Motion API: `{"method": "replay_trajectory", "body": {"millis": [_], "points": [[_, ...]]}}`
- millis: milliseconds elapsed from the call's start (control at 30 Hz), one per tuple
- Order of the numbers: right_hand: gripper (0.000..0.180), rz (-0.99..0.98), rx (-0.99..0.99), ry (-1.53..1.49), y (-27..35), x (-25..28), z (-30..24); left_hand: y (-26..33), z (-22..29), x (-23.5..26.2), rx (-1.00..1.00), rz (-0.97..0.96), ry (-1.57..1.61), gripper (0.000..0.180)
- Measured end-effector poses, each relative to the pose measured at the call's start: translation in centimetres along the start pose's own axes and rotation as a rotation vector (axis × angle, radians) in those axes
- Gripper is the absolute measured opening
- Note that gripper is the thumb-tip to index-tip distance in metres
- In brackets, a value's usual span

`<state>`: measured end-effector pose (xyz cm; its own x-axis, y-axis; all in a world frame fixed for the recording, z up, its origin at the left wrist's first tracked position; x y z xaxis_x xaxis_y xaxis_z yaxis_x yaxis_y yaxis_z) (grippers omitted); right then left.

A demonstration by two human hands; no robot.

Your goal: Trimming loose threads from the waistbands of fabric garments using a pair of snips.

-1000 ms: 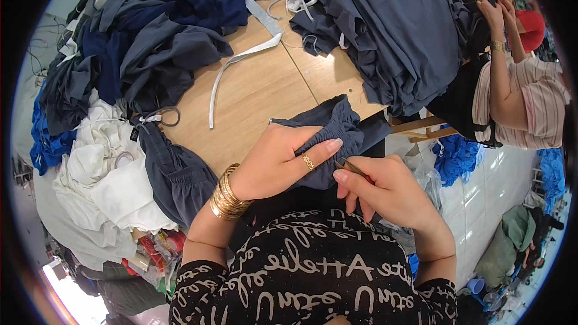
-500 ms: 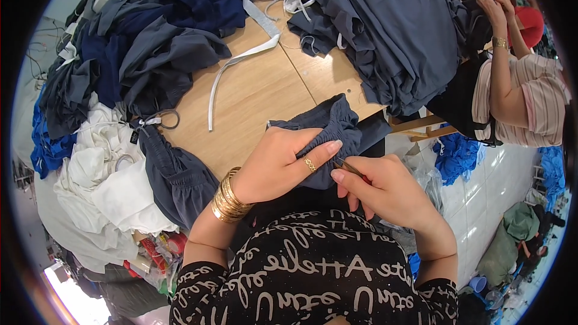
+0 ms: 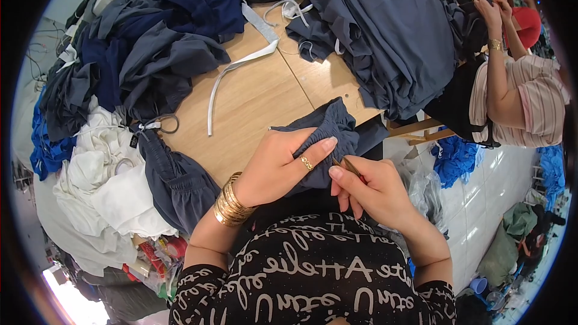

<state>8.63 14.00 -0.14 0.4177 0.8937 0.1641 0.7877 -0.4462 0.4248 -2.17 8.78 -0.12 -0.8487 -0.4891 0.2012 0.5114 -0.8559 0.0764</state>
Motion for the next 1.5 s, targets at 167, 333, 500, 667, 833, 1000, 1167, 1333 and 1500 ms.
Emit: {"method": "replay_trajectory", "body": {"millis": [167, 333, 500, 667, 833, 1000, 1167, 1333, 1500], "points": [[0.032, -0.009, -0.096, -0.531, -0.3, 0.9, 0.4, 0.3, 0.3, -0.3, -0.021, -0.017, -0.054, 0.027], [0.026, 0.504, 0.633, 0.215, 0.9, 3.5, -2.8, 0.4, -1.3, -0.4, 0.065, -0.018, 0.005, 0.03], [0.024, 0.692, 0.839, 0.297, 0.7, 1.9, -2.8, 0.0, -1.0, -0.8, -0.018, 0.118, 0.101, 0.031], [0.023, 0.695, 0.949, 0.374, 0.9, 2.3, -3.3, -0.1, -2.0, -0.6, 0.052, 0.122, -0.05, 0.031], [0.014, 0.782, 0.752, 0.413, 0.0, 5.4, -2.4, -0.3, -2.7, 1.0, 0.106, 0.122, 0.139, 0.033], [0.016, 0.64, 0.767, 0.285, 0.0, 2.8, -4.2, -0.3, -3.1, 0.4, 0.13, 0.084, 0.162, 0.033], [0.022, 0.597, 0.965, 0.478, 0.1, 1.4, -3.4, -0.4, -3.7, -0.3, 0.131, 0.04, 0.168, 0.029], [0.017, 0.836, 0.914, 0.527, -1.2, 4.9, -2.7, 0.3, -2.4, -0.4, 0.16, -0.053, 0.211, 0.026], [0.01, 0.611, 0.233, 0.065, -3.0, 7.5, 0.4, 0.2, -1.8, 0.0, 0.113, -0.067, 0.226, 0.024]]}}
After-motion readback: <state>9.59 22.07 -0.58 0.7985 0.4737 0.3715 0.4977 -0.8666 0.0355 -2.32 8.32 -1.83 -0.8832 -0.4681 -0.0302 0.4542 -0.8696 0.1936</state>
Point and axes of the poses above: each hand's wrist, its own y-axis away from the middle knuckle, its own x-axis out of the back of the hand, z = x × y, the point moved 8 cm from there along -y, towards the middle knuckle, and after that the axes turned 12 degrees about z, right-handed, at the moved point
